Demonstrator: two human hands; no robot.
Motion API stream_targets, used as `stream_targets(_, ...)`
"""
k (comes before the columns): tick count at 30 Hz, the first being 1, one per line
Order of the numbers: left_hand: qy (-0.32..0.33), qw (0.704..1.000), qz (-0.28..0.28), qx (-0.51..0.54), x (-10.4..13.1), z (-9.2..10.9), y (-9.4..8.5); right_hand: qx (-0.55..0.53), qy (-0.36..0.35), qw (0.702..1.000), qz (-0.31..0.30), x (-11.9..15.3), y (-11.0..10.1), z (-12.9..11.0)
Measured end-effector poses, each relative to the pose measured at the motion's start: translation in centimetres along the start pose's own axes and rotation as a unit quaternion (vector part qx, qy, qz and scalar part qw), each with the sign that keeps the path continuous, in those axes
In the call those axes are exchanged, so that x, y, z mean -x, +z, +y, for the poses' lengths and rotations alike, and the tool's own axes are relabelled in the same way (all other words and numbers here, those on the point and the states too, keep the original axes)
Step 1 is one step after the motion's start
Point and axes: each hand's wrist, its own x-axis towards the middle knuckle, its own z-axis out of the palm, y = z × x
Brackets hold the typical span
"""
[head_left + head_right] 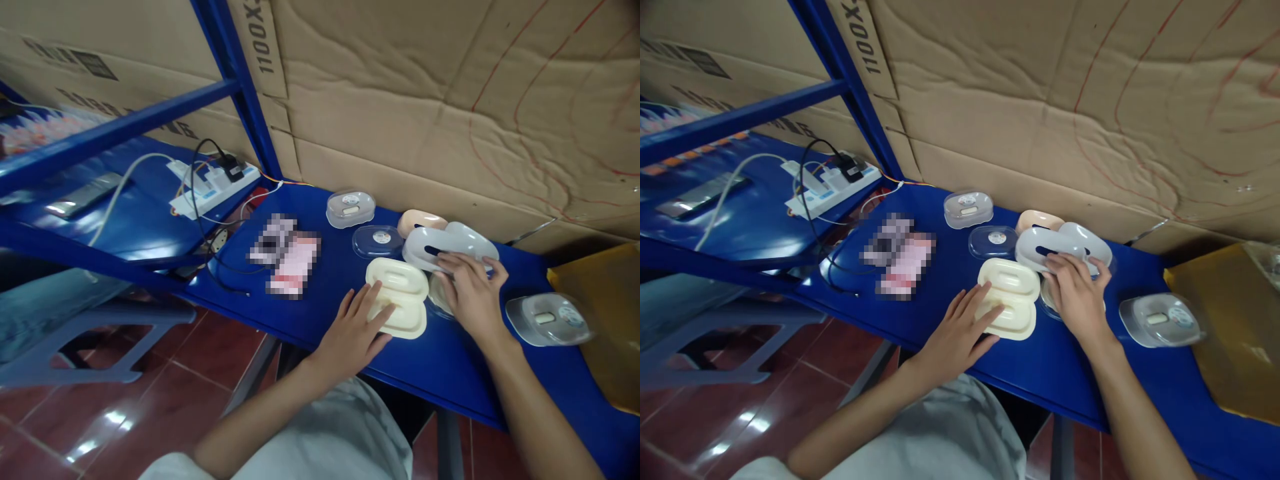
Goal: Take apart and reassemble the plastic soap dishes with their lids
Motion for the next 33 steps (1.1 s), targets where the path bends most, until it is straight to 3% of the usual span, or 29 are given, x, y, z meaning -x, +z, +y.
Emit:
stream_targets(5, 0.006, 1.0, 0.002, 0.005, 0.0, -0.1, 0.1, 0.021, 0.009, 1.0, -0.01, -1.4, -0.7, -0.7)
stream_targets(9, 0.01, 1.0, 0.009, 0.008, 0.0, -0.1, 0.2, -0.009, -0.037, 0.997, -0.065, -5.5, -0.7, -1.5)
stream_targets(12, 0.012, 1.0, 0.01, 0.009, 0.0, -0.2, 0.3, -0.053, -0.067, 0.987, -0.139, -9.9, 1.3, -1.4)
stream_targets(15, 0.015, 1.0, 0.007, 0.009, 0.0, -0.2, 0.2, -0.083, -0.07, 0.97, -0.218, -14.0, 4.8, -0.7)
stream_targets(19, 0.016, 1.0, -0.002, 0.015, 0.0, -0.3, 0.0, -0.077, -0.067, 0.951, -0.293, -17.6, 8.8, -0.4)
stream_targets(25, 0.018, 0.999, -0.018, 0.026, -0.1, -0.3, -0.2, -0.119, -0.118, 0.949, -0.267, -20.8, 10.8, -1.9)
stream_targets(30, 0.02, 0.999, -0.025, 0.027, -0.1, -0.4, -0.2, -0.118, -0.135, 0.917, -0.356, -23.9, 12.5, -2.8)
stream_targets(33, 0.019, 0.999, -0.027, 0.031, -0.2, -0.5, -0.2, -0.129, -0.123, 0.912, -0.37, -24.8, 12.8, -3.2)
